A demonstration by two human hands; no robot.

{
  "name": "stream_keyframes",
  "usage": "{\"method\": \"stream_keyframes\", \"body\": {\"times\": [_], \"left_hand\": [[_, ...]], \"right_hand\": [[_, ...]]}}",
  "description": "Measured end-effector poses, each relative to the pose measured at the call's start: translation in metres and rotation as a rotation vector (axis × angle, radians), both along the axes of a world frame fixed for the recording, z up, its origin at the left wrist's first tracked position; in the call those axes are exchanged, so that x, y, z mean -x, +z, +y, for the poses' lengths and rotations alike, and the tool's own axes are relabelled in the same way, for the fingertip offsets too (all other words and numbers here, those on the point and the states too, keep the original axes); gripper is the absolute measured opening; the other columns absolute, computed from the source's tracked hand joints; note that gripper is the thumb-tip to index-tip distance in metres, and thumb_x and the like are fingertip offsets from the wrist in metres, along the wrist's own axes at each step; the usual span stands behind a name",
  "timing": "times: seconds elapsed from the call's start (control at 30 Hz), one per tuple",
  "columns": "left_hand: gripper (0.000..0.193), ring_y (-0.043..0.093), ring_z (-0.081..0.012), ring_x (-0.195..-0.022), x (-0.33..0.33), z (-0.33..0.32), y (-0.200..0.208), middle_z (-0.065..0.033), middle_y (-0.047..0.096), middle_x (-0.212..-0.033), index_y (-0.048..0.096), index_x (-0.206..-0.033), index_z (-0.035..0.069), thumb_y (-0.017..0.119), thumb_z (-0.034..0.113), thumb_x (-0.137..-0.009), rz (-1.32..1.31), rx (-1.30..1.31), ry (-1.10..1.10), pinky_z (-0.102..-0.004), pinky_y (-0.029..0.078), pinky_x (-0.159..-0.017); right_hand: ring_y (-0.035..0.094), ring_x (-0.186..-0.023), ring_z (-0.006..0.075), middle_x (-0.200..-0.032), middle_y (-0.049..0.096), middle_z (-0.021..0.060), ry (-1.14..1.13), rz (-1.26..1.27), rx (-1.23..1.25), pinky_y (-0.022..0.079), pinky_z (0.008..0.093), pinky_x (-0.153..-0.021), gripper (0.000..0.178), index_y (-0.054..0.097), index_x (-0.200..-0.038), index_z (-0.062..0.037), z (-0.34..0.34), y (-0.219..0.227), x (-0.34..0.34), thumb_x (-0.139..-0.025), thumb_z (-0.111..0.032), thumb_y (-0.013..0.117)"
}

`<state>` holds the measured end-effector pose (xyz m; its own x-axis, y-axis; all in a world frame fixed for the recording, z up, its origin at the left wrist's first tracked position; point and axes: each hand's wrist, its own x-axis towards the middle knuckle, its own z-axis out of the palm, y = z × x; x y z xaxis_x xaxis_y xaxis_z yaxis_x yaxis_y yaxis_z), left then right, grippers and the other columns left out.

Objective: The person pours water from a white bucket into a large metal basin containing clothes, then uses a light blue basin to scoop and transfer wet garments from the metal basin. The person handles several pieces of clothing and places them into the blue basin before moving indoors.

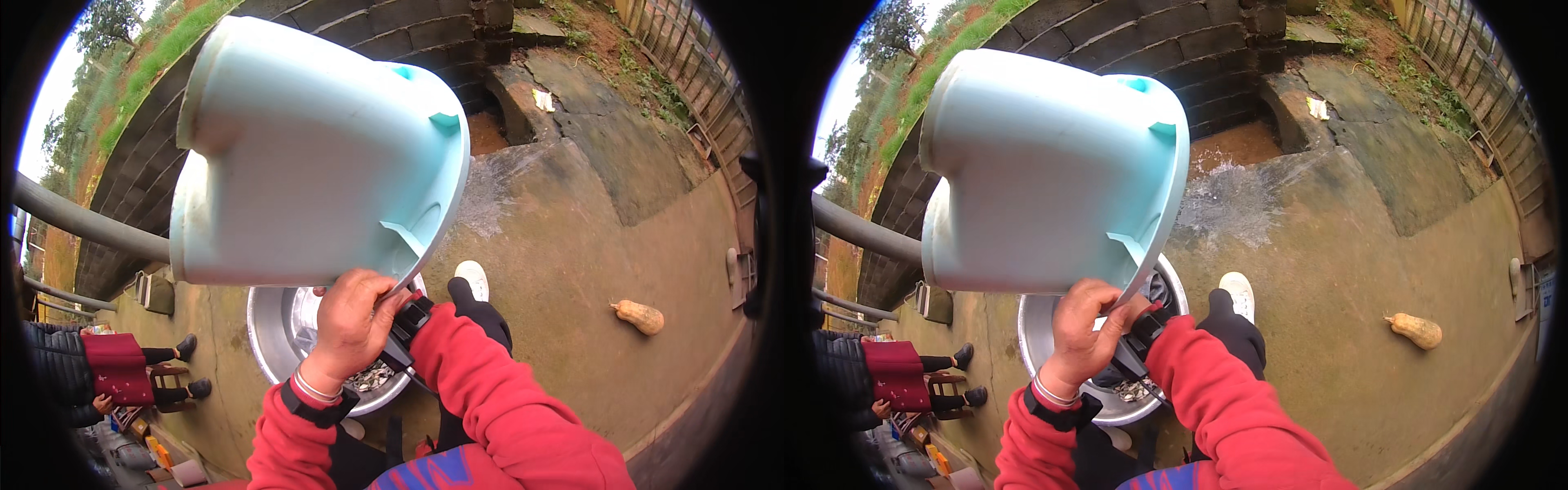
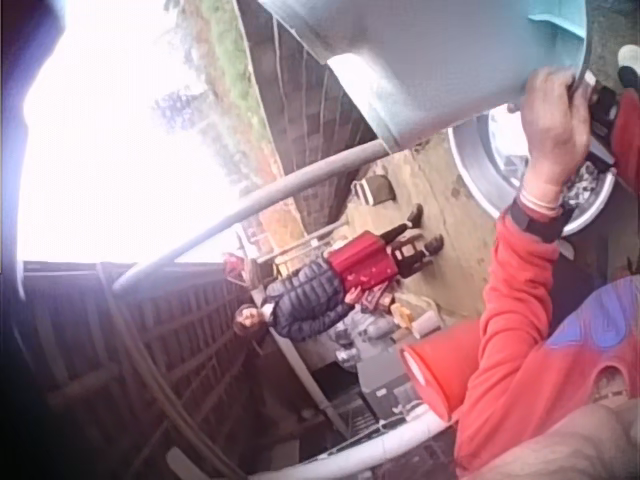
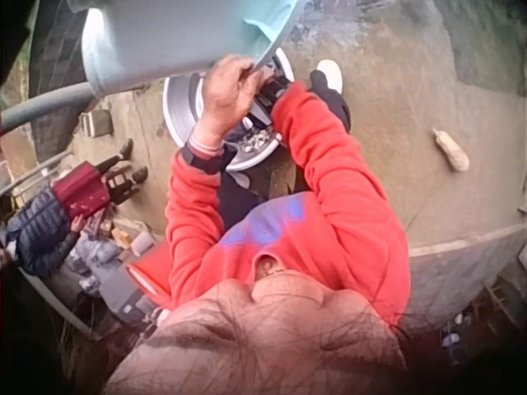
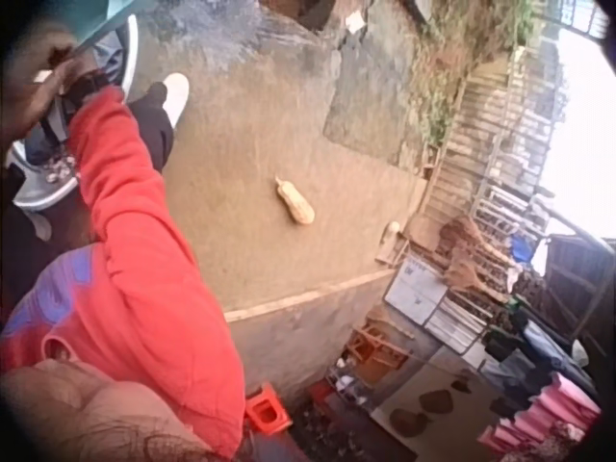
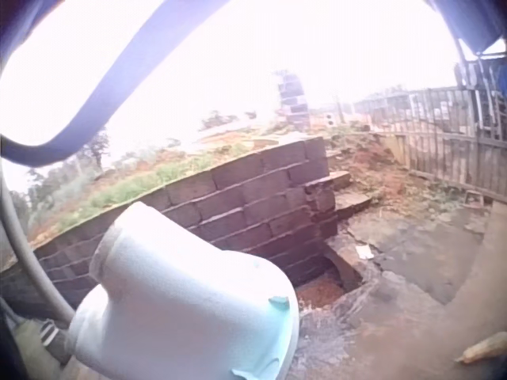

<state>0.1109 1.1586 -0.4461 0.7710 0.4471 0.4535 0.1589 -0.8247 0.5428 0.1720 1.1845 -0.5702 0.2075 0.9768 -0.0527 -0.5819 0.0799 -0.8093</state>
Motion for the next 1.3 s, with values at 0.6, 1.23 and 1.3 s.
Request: {"method": "stream_keyframes", "body": {"times": [0.6,1.23,1.3], "left_hand": [[0.039,0.060,-0.0202,-0.100,0.291,-0.077,-0.010,-0.0105,0.061,-0.112,0.054,-0.120,-0.003,0.067,0.008,-0.085,-0.819,1.005,0.725,-0.0342,0.049,-0.087],[0.044,0.059,-0.0141,-0.090,0.445,-0.093,-0.053,-0.0092,0.061,-0.105,0.050,-0.118,-0.003,0.070,0.022,-0.088,-0.586,0.746,1.270,-0.0274,0.049,-0.081],[0.048,0.059,-0.0141,-0.090,0.451,-0.082,-0.054,-0.0092,0.062,-0.102,0.051,-0.116,-0.005,0.075,0.021,-0.084,-0.589,0.693,1.315,-0.0272,0.049,-0.080]], "right_hand": [[0.057,-0.051,0.0189,-0.072,0.059,0.0100,0.378,0.090,0.603,0.043,0.0302,-0.044,0.021,0.056,-0.093,0.0056,-0.014,-0.036,0.119,-0.076,-0.004,0.065],[0.065,-0.076,0.0138,-0.096,0.065,0.0121,0.442,-0.227,0.274,0.049,0.0216,-0.058,0.039,0.048,-0.115,0.0060,-0.015,-0.039,0.172,-0.078,0.001,0.058],[0.065,-0.079,0.0146,-0.097,0.065,0.0125,0.457,-0.211,0.230,0.051,0.0231,-0.064,0.040,0.048,-0.116,0.0054,-0.010,-0.032,0.178,-0.078,0.002,0.058]]}}
